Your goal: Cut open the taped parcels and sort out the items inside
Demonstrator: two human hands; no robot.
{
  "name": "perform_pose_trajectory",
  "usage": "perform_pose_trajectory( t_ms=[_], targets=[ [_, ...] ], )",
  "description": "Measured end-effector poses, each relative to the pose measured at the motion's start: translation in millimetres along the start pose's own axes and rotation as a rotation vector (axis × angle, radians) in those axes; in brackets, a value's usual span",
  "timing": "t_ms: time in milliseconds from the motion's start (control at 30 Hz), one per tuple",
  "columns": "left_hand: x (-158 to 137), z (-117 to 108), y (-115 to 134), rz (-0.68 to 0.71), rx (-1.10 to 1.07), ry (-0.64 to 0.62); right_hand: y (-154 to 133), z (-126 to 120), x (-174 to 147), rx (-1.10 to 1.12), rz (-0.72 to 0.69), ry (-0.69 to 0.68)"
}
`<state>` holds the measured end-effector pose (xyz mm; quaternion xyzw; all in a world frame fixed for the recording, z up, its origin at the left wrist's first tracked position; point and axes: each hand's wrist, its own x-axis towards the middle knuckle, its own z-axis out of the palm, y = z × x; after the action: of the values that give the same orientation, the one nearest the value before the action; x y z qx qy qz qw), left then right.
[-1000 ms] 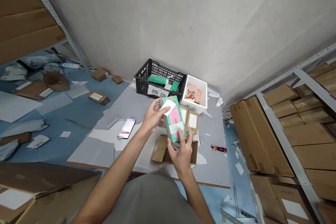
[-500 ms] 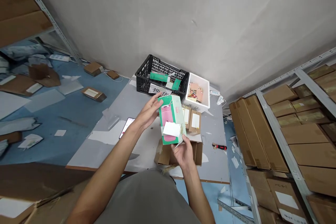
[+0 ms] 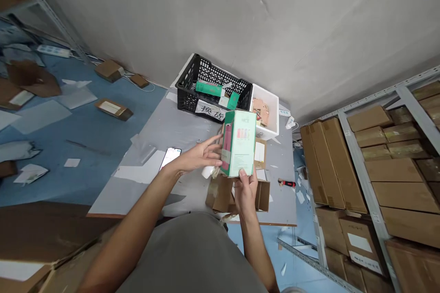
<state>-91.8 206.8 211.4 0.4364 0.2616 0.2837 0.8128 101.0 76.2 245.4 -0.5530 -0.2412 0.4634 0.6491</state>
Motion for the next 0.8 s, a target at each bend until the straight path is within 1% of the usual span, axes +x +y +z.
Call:
perform_pose_trajectory(
  t_ms=[67,100,267,333,367,400,433,467,500,533,567,600,633,667,700,733,767,800],
  targets=[
    [1.2,-9.7,-6.4,-0.099,0.051,-0.035,-5.2,2.8,3.6,0.031,-0.01,0.038],
    [2.4,-12.3,-9.7,-0.125,0.063,-0.041,-7.7,3.9,5.3,0.041,-0.016,0.05],
    [2.9,-14.4,-23.8,-0.134,0.065,-0.045,-16.0,7.2,8.2,0.031,-0.019,0.04],
    [-5.0,-27.1,-24.0,-0.137,0.066,-0.012,-16.4,6.6,7.8,0.01,-0.005,0.027],
    [-11.8,-39.6,-21.4,-0.141,0.071,0.039,-15.9,5.7,7.5,0.0,0.006,0.02],
    [-20.6,-56.5,-16.4,-0.147,0.085,0.112,-15.0,4.5,7.1,-0.007,0.019,0.013],
    [-31.3,-77.6,-8.9,-0.151,0.111,0.234,-14.0,3.1,6.8,-0.011,0.034,0.008],
    [-43.4,-102.2,1.1,-0.154,0.164,0.406,-12.7,1.5,6.4,-0.013,0.051,0.003],
    [-56.5,-129.0,13.3,-0.149,0.263,0.622,-11.5,-0.1,5.9,-0.011,0.064,0.0],
    [-69.8,-156.6,26.9,-0.107,0.423,0.896,-10.2,-1.5,5.3,-0.006,0.073,-0.003],
    [-82.4,-183.4,41.2,-0.043,0.627,1.187,-9.1,-2.6,4.6,-0.001,0.079,-0.008],
    [-93.3,-207.8,55.0,-0.002,0.824,1.405,-8.0,-3.2,3.8,0.005,0.083,-0.017],
    [-101.9,-228.1,67.3,0.002,0.974,1.484,-7.0,-3.4,2.9,0.011,0.086,-0.029],
    [-107.5,-243.1,77.0,-0.041,0.996,1.58,-6.1,-3.0,1.9,0.019,0.089,-0.042],
    [-109.6,-252.0,83.3,-0.059,0.977,1.631,-5.3,-2.2,0.9,0.029,0.093,-0.055],
    [-108.0,-254.3,85.7,-0.011,0.982,1.63,-4.6,-0.9,-0.4,0.04,0.101,-0.067],
    [-102.8,-250.2,84.2,0.05,0.959,1.601,-4.0,0.7,-1.8,0.052,0.111,-0.075],
    [-94.4,-240.0,79.2,0.143,0.944,1.524,-3.3,2.4,-3.5,0.062,0.123,-0.082]
  ],
)
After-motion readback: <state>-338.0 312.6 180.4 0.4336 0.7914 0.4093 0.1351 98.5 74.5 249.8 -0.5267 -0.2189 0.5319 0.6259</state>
